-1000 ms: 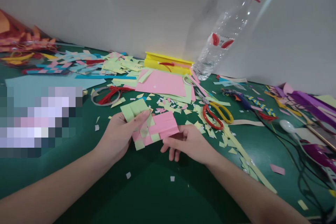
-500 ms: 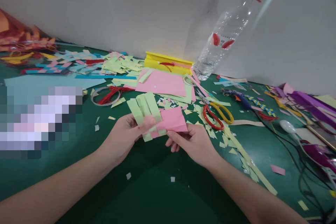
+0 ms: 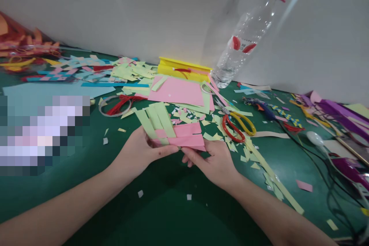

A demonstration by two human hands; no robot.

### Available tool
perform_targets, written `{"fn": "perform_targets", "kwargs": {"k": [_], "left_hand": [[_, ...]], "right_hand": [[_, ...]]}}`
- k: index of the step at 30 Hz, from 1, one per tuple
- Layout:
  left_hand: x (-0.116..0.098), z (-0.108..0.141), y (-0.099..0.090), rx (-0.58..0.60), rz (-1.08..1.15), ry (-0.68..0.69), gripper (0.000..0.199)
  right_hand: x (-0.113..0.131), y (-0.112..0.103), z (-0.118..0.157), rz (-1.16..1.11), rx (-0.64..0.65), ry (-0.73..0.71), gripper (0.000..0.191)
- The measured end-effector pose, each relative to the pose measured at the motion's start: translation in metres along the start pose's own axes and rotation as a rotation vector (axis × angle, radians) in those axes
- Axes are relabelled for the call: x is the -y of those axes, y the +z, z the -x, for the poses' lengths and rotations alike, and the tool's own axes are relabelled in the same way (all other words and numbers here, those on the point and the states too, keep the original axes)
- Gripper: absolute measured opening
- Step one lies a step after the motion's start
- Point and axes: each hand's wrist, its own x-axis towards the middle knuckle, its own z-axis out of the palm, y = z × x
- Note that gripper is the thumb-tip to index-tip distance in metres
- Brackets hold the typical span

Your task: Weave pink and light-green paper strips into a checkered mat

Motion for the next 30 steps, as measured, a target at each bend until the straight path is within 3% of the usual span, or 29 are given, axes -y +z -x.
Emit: {"fn": "perform_targets", "kwargs": {"k": [4, 10, 18, 25, 28, 30], "left_hand": [[-0.006, 0.001, 0.001, -0.011, -0.094, -0.006, 0.037], [-0.012, 0.003, 0.002, -0.050, -0.121, 0.013, 0.026], [-0.009, 0.004, 0.004, -0.076, -0.153, 0.041, 0.027], [-0.008, 0.005, 0.002, -0.101, -0.192, 0.063, 0.025], [-0.006, 0.005, 0.002, -0.108, -0.217, 0.053, 0.025], [-0.005, 0.004, 0.002, -0.104, -0.251, 0.062, 0.021]], "right_hand": [[0.001, -0.001, 0.000, 0.059, -0.005, -0.018, 0.024], [0.002, -0.003, -0.001, 0.242, -0.050, -0.156, 0.027], [-0.002, -0.002, 0.000, 0.370, -0.114, -0.303, 0.028], [0.002, -0.007, 0.000, 0.231, -0.048, -0.179, 0.027], [0.004, -0.010, 0.000, 0.163, -0.089, -0.146, 0.019], [0.004, -0.010, 0.000, 0.146, -0.131, -0.126, 0.027]]}}
